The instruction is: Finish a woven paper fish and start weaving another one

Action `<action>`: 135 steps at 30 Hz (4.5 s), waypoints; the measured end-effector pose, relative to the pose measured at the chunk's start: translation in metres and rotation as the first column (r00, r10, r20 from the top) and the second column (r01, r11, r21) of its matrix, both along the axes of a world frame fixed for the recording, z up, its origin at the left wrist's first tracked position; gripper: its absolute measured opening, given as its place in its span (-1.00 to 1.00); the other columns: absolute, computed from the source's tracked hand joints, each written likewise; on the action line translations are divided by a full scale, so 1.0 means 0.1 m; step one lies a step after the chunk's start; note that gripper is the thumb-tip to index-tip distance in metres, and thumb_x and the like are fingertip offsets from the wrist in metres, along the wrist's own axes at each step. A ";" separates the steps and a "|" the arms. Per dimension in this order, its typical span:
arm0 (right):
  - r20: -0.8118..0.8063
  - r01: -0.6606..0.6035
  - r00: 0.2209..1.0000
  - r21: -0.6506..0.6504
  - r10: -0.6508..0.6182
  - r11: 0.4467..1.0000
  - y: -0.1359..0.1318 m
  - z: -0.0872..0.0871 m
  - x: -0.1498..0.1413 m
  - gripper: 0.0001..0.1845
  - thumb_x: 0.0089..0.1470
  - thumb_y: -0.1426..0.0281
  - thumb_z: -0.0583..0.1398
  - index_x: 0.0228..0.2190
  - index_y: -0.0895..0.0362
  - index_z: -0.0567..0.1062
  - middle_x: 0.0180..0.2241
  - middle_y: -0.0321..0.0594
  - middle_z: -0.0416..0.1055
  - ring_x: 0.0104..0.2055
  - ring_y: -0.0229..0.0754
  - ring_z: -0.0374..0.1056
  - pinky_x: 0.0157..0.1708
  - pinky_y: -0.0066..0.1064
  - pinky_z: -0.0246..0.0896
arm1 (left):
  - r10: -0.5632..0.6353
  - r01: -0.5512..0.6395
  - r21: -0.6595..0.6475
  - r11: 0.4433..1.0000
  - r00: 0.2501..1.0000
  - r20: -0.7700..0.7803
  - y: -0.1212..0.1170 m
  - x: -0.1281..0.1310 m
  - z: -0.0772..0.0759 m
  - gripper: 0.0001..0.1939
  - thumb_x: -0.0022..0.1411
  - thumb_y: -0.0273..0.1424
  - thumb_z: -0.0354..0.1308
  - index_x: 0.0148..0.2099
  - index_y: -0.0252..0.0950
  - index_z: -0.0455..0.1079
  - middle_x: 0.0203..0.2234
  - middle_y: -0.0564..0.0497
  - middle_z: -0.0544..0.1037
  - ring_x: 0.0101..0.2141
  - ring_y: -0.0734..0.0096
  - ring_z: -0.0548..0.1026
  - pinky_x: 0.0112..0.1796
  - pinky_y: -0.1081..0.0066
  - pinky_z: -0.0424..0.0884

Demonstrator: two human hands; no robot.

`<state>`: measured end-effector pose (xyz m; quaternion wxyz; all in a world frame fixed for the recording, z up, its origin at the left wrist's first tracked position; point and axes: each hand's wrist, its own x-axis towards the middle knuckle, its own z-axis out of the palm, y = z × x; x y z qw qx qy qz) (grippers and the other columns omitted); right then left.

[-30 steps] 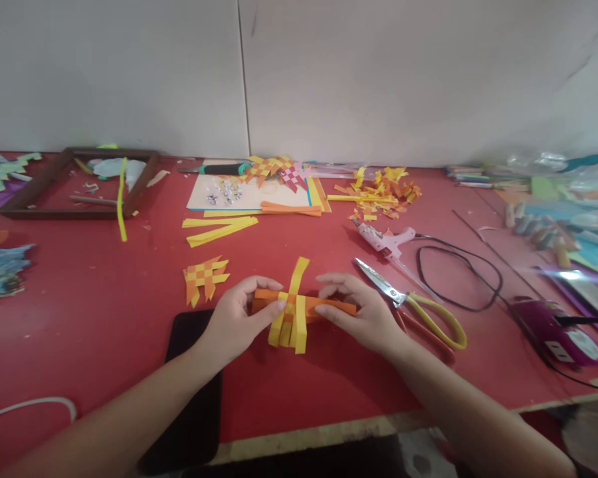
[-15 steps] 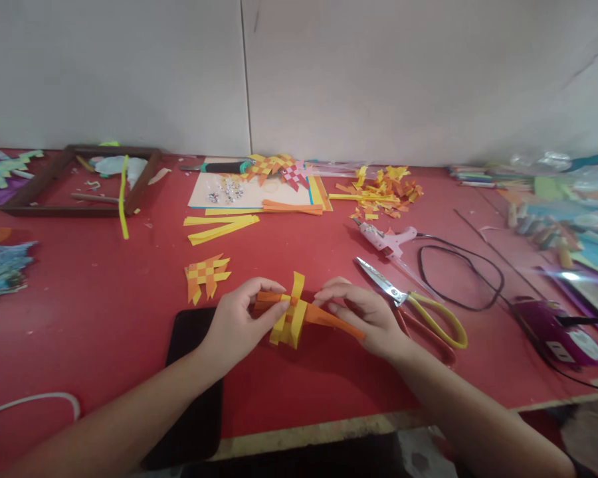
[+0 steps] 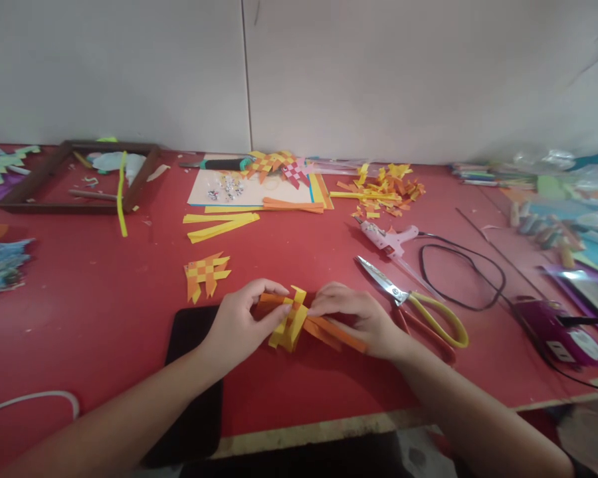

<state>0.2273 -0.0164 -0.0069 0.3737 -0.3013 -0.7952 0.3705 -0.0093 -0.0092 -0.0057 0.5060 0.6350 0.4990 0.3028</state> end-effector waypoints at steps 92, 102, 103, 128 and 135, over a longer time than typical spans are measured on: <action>0.013 0.251 0.945 0.618 -0.328 0.745 -0.07 0.15 0.00 -0.84 0.04 0.52 0.33 -0.31 0.05 0.53 -0.41 -0.28 0.58 -0.29 -0.17 0.46 -0.27 -0.26 0.47 | -0.195 -0.003 0.607 0.794 0.946 0.260 -0.07 -0.01 0.08 -0.74 0.12 -0.72 0.25 -0.31 -0.24 0.39 -0.39 0.04 0.61 -0.26 0.37 0.58 -0.15 0.30 0.53; 0.052 0.240 0.956 0.435 -0.290 0.868 -0.07 0.13 -0.04 -0.94 0.16 0.49 0.23 -0.33 0.10 0.47 -0.44 -0.25 0.53 -0.26 -0.14 0.42 -0.17 -0.22 0.42 | -0.144 0.044 0.330 0.943 0.948 0.285 -0.09 0.02 -0.01 -0.44 0.12 -0.54 0.35 0.13 -0.12 0.33 0.03 -0.08 0.52 -0.06 0.30 0.56 -0.08 0.35 0.53; 0.063 0.235 0.956 0.424 -0.287 0.875 -0.07 0.12 -0.05 -0.94 0.15 0.49 0.23 -0.34 0.10 0.46 -0.43 -0.25 0.53 -0.26 -0.14 0.42 -0.17 -0.22 0.42 | -0.148 0.057 0.294 0.954 0.943 0.298 -0.10 0.03 -0.01 -0.38 0.12 -0.52 0.36 0.19 -0.10 0.28 0.06 -0.08 0.51 -0.03 0.29 0.55 -0.06 0.35 0.53; 0.113 0.321 0.875 0.593 -0.472 0.738 -0.11 0.09 -0.08 -0.82 0.06 0.46 0.32 -0.25 0.08 0.48 -0.30 -0.20 0.58 -0.18 -0.08 0.46 -0.14 -0.18 0.41 | -0.011 0.045 -0.100 0.994 0.947 0.321 -0.03 0.08 0.06 -0.49 0.16 -0.44 0.31 0.11 -0.21 0.21 -0.36 0.08 0.56 -0.37 0.49 0.57 -0.35 0.55 0.49; 0.096 0.334 0.857 0.646 -0.507 0.686 -0.10 0.03 -0.09 -0.77 0.04 0.42 0.34 -0.23 0.09 0.45 -0.28 -0.17 0.53 -0.11 -0.05 0.44 -0.09 -0.15 0.41 | -0.019 0.101 -0.287 0.953 0.961 0.276 0.03 0.06 0.07 -0.45 0.14 -0.35 0.32 0.12 -0.23 0.20 -0.35 0.07 0.54 -0.42 0.47 0.52 -0.41 0.50 0.43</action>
